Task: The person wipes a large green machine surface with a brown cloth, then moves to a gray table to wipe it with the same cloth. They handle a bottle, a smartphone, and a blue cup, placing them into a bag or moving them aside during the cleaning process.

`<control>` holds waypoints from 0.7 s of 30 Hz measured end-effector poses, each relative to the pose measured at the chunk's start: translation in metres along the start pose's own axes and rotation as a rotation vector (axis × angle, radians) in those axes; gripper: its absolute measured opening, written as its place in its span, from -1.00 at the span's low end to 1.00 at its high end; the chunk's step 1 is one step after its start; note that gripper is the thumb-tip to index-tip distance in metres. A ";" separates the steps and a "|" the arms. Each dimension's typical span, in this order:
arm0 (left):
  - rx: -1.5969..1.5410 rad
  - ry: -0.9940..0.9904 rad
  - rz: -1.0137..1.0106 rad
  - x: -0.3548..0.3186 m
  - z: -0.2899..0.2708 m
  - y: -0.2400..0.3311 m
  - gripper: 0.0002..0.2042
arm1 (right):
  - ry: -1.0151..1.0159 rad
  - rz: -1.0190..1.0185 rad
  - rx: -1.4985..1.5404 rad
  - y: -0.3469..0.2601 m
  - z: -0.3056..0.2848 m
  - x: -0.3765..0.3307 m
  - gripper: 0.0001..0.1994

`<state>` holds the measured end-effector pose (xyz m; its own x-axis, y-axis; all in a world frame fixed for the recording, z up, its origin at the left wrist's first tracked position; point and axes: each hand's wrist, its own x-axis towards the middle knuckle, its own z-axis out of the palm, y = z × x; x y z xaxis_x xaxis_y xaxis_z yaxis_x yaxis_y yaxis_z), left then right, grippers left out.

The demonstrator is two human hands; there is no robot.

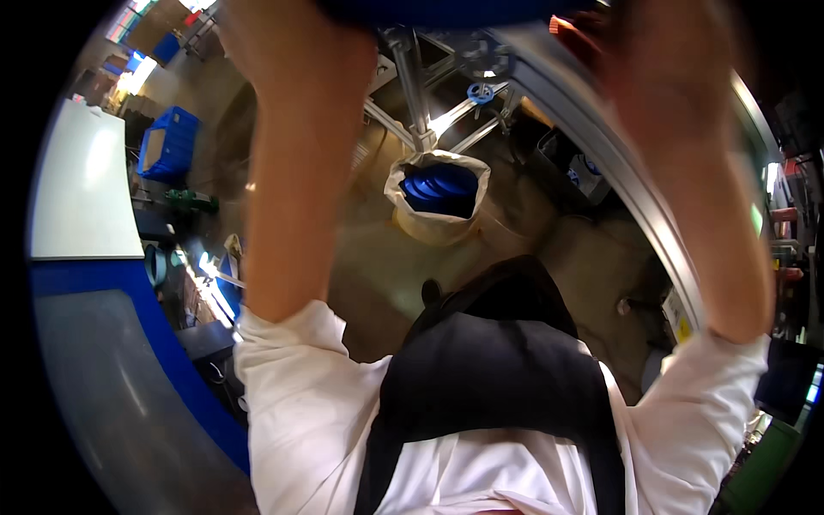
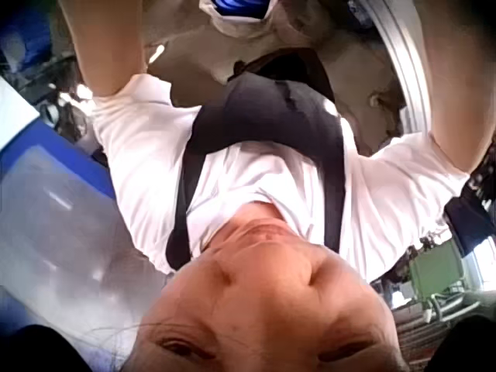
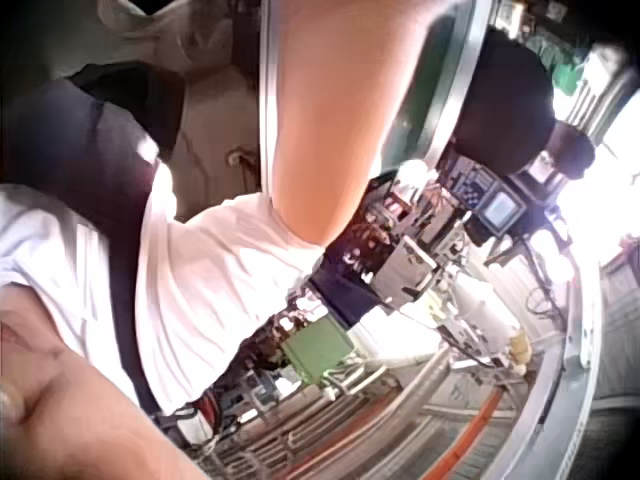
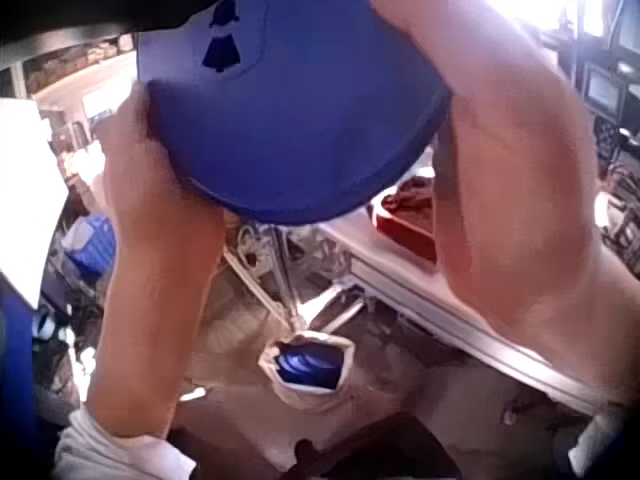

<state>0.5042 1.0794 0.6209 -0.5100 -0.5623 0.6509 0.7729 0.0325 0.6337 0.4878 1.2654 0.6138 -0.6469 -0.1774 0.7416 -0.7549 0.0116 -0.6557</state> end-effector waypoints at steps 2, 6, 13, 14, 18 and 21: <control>-0.305 0.266 -0.391 -0.044 -0.068 -0.031 -0.60 | -0.181 0.100 0.091 0.027 0.059 -0.024 -0.56; -0.297 0.350 -0.467 -0.167 -0.155 -0.139 -0.53 | -0.146 0.481 0.283 0.097 0.111 -0.128 -0.37; 0.000 0.473 -0.838 -0.274 -0.197 -0.267 -0.44 | -0.188 0.549 -0.115 0.244 0.115 -0.242 -0.32; 0.008 0.457 -0.925 -0.298 -0.216 -0.291 -0.42 | -0.213 0.561 -0.137 0.276 0.117 -0.266 -0.30; 0.459 0.237 -1.106 -0.392 -0.287 -0.334 -0.47 | -0.561 0.898 -0.297 0.419 0.107 -0.410 -0.26; 0.749 0.067 -1.069 -0.425 -0.329 -0.292 -0.52 | -0.940 1.029 -0.489 0.443 0.111 -0.433 -0.34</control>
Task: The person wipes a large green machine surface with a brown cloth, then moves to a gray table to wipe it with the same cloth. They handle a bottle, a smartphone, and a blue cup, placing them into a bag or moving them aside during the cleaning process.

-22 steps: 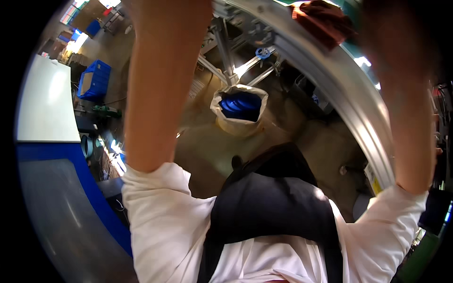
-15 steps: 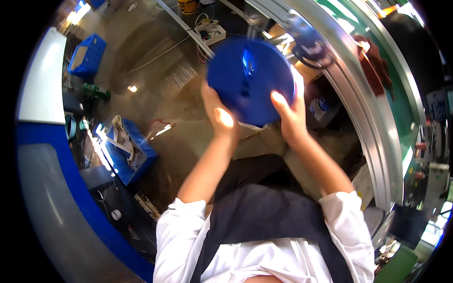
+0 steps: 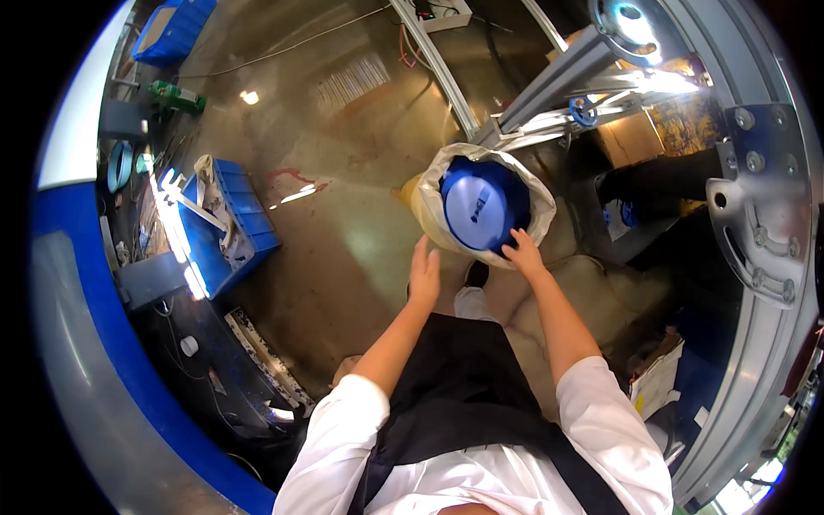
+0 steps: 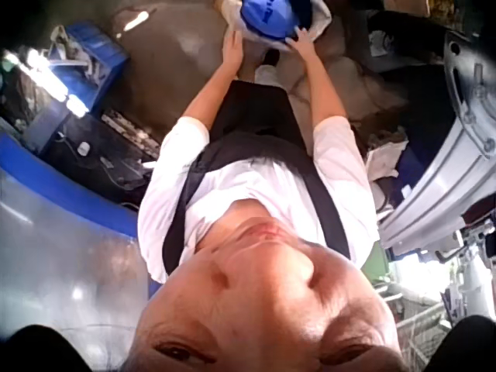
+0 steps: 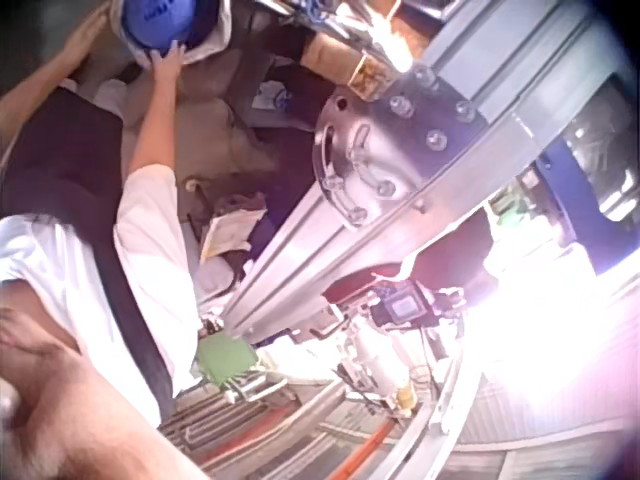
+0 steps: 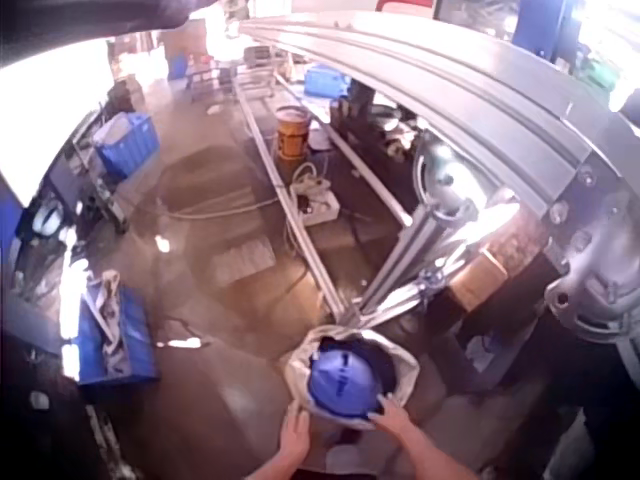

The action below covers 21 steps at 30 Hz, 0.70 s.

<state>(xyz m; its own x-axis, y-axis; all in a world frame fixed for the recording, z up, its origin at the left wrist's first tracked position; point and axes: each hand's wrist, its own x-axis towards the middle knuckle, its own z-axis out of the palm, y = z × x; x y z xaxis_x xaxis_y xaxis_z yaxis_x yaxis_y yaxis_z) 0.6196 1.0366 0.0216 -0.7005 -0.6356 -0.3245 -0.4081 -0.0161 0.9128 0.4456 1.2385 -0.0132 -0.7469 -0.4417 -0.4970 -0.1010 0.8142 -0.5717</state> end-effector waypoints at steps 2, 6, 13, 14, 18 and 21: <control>0.105 -0.030 -0.096 -0.033 -0.038 -0.003 -0.54 | 0.030 0.014 0.220 -0.007 -0.012 -0.004 -0.39; 0.098 -0.112 -0.348 -0.083 -0.108 -0.062 -0.55 | 0.138 -0.043 0.401 -0.034 -0.050 -0.052 -0.52; 0.127 -0.445 -0.489 -0.039 -0.117 -0.090 -0.58 | -0.048 -0.327 0.168 -0.159 -0.220 -0.263 -0.45; 0.212 -0.516 -0.381 -0.024 -0.115 -0.088 -0.57 | -0.095 -0.327 0.217 -0.181 -0.245 -0.296 -0.44; 0.096 -0.538 -0.422 0.013 -0.072 -0.028 -0.57 | -0.092 -0.644 0.455 -0.243 -0.364 -0.401 -0.41; 0.097 -0.493 -0.276 0.006 -0.065 0.041 -0.61 | 0.352 -0.817 0.705 -0.249 -0.429 -0.396 -0.58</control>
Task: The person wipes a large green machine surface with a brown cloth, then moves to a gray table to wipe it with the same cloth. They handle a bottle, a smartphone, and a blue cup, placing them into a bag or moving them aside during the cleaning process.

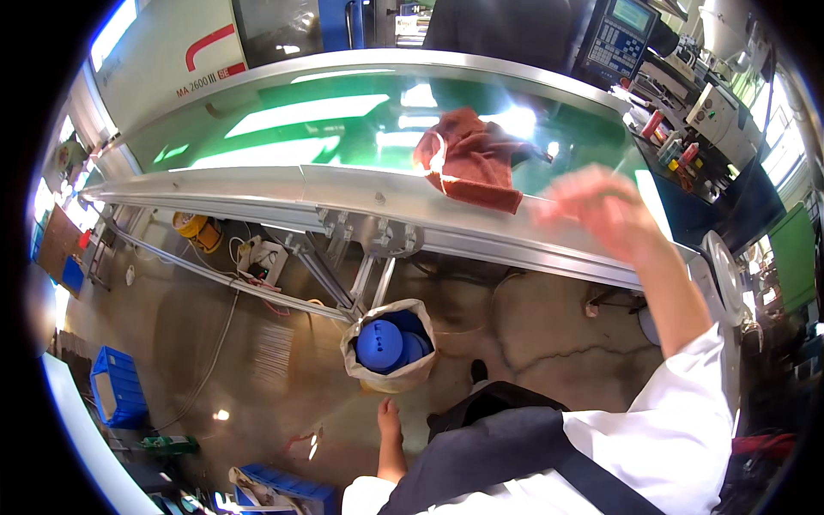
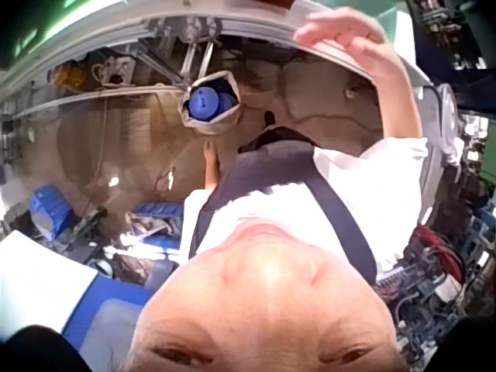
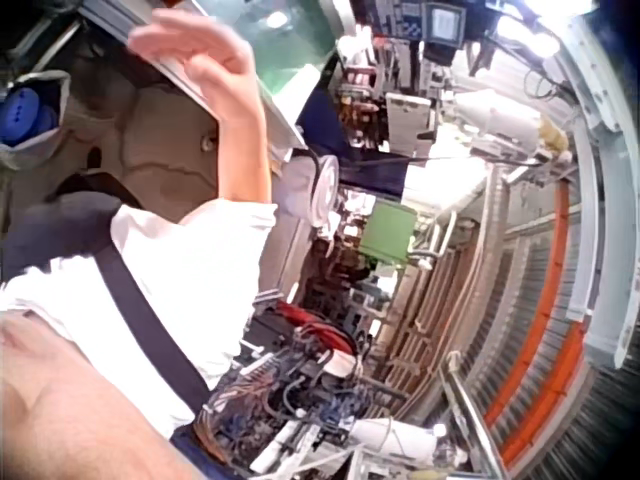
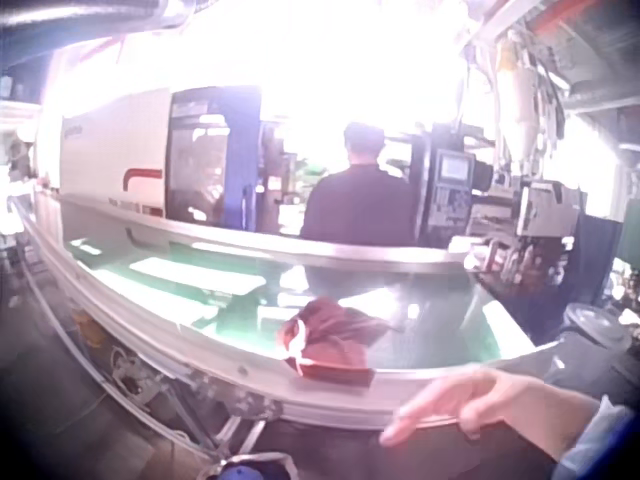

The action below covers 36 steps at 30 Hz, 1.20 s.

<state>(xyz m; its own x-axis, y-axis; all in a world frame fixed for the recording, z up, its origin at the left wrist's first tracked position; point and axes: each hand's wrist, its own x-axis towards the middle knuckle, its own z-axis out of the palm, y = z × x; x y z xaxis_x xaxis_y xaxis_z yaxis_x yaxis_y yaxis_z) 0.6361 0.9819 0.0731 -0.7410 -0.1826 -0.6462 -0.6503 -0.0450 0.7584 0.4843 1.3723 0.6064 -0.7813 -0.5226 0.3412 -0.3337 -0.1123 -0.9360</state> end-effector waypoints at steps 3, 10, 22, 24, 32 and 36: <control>-0.023 -0.017 0.118 -0.023 0.023 0.048 -0.63 | 0.340 0.218 -0.481 0.017 -0.041 0.073 -0.62; -0.019 0.072 0.074 -0.021 0.047 0.019 -0.64 | 0.090 0.507 -1.348 0.135 -0.063 0.163 -0.20; -0.027 0.164 0.299 -0.060 0.146 0.129 -0.60 | 0.465 0.615 -1.641 0.136 -0.424 0.014 -0.36; -0.049 0.174 0.348 -0.066 0.150 0.145 -0.61 | 0.616 0.791 -1.649 0.120 -0.471 -0.021 -0.34; -0.087 0.303 0.388 -0.131 0.160 0.154 -0.67 | 1.001 1.243 -1.381 0.118 -0.429 0.051 -0.26; -0.101 0.414 0.592 -0.134 0.155 0.189 -0.64 | 0.693 0.888 -1.462 0.167 -0.373 0.151 -0.33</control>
<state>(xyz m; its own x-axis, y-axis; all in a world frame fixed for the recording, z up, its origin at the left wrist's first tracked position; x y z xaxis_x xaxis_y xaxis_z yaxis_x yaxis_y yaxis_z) 0.5866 1.1500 0.2894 -0.8268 -0.5598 -0.0552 -0.1267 0.0897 0.9879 0.1136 1.5902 0.5343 -0.8859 0.4303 0.1735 0.4068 0.9002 -0.1552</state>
